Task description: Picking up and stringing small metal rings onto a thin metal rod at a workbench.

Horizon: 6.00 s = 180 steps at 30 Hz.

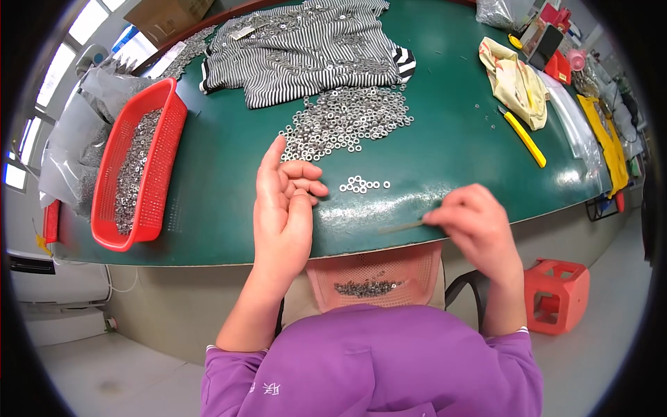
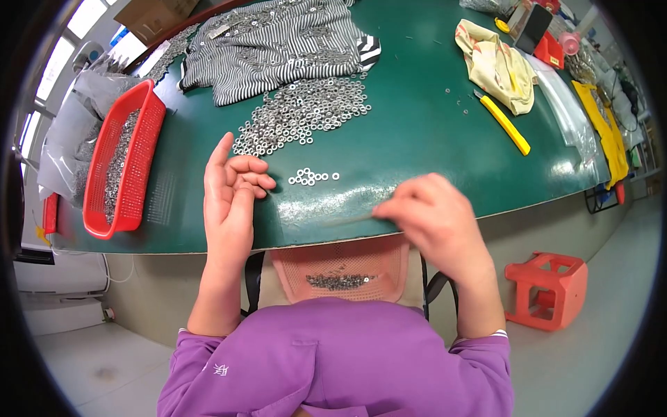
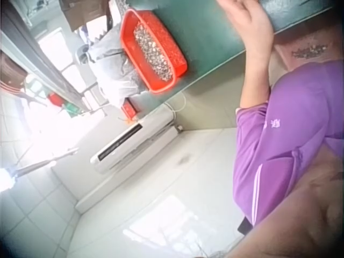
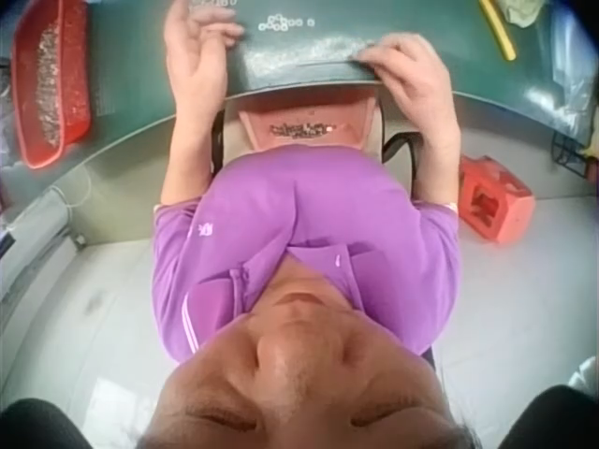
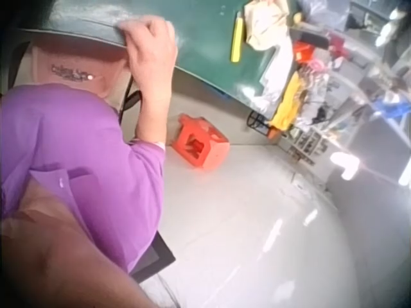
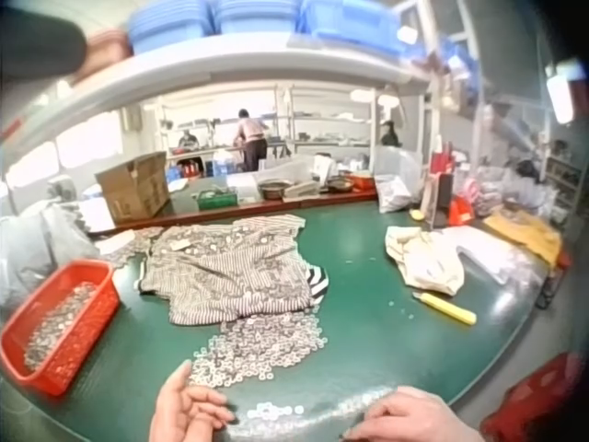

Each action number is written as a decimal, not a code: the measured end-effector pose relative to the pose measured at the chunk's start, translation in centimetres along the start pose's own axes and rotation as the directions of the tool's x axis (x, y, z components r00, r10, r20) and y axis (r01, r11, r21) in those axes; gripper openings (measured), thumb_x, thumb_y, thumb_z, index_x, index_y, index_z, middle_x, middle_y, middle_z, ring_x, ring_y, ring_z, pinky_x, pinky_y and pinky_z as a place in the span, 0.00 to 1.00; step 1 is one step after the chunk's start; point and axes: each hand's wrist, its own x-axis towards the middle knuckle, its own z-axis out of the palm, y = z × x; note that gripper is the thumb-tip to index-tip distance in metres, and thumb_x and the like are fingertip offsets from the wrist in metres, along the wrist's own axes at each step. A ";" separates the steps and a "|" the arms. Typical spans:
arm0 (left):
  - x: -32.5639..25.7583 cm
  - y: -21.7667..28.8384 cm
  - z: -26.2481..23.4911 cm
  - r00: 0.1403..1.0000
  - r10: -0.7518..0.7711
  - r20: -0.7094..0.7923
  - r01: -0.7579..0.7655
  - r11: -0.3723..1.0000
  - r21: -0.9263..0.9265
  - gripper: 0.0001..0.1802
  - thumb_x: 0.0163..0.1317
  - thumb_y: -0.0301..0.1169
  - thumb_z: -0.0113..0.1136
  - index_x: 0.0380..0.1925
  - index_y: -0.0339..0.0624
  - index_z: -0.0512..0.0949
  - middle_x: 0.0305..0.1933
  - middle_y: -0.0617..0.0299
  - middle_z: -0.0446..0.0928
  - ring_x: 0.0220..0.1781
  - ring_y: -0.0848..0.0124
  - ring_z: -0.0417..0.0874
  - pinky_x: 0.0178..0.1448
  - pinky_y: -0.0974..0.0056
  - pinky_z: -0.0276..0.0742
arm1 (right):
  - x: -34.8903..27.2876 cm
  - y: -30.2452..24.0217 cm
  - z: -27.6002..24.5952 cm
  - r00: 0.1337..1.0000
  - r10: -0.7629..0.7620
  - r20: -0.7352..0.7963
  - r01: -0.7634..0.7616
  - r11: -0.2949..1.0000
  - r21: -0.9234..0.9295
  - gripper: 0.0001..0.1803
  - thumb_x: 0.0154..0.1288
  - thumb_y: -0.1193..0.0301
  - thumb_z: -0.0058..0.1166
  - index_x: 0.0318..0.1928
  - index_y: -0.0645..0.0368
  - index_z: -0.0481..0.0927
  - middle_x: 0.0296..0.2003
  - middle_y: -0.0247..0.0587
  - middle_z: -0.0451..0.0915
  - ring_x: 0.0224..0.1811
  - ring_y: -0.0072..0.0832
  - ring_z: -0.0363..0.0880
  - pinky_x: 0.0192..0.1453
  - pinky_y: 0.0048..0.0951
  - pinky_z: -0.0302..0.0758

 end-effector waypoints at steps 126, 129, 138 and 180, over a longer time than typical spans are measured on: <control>-0.3 0.1 -0.5 0.978 0.120 0.170 -0.172 0.928 0.331 0.36 0.59 0.12 0.43 0.71 0.35 0.59 0.56 0.49 0.77 0.52 0.61 0.78 0.61 0.59 0.74 | 2.2 2.2 0.9 0.959 0.171 -0.228 -0.213 0.962 -0.173 0.10 0.55 0.80 0.60 0.38 0.53 0.84 0.33 0.35 0.76 0.39 0.35 0.76 0.42 0.35 0.75; -0.5 -0.5 -0.7 0.996 0.092 0.007 -0.090 0.956 0.279 0.35 0.61 0.12 0.40 0.72 0.34 0.57 0.55 0.51 0.76 0.51 0.67 0.78 0.58 0.64 0.74 | 2.9 1.1 1.2 0.971 0.175 -0.161 -0.198 0.970 -0.141 0.10 0.55 0.79 0.60 0.37 0.52 0.83 0.33 0.34 0.76 0.38 0.35 0.76 0.42 0.35 0.76; -0.6 0.3 -0.4 0.999 0.020 -0.035 -0.014 0.985 0.171 0.33 0.64 0.13 0.39 0.72 0.34 0.55 0.54 0.51 0.74 0.48 0.69 0.79 0.54 0.65 0.76 | 4.4 -0.9 3.6 0.994 0.060 -0.089 -0.067 0.994 -0.083 0.09 0.55 0.78 0.60 0.38 0.51 0.83 0.33 0.34 0.75 0.38 0.36 0.76 0.41 0.36 0.76; -0.1 0.6 -0.3 0.992 0.067 0.111 -0.113 0.863 0.491 0.31 0.62 0.15 0.45 0.68 0.32 0.62 0.57 0.48 0.75 0.59 0.55 0.75 0.67 0.55 0.67 | 1.2 0.2 0.3 0.989 -0.130 0.067 0.126 0.990 0.061 0.13 0.49 0.79 0.61 0.37 0.50 0.85 0.33 0.31 0.77 0.36 0.33 0.76 0.41 0.33 0.74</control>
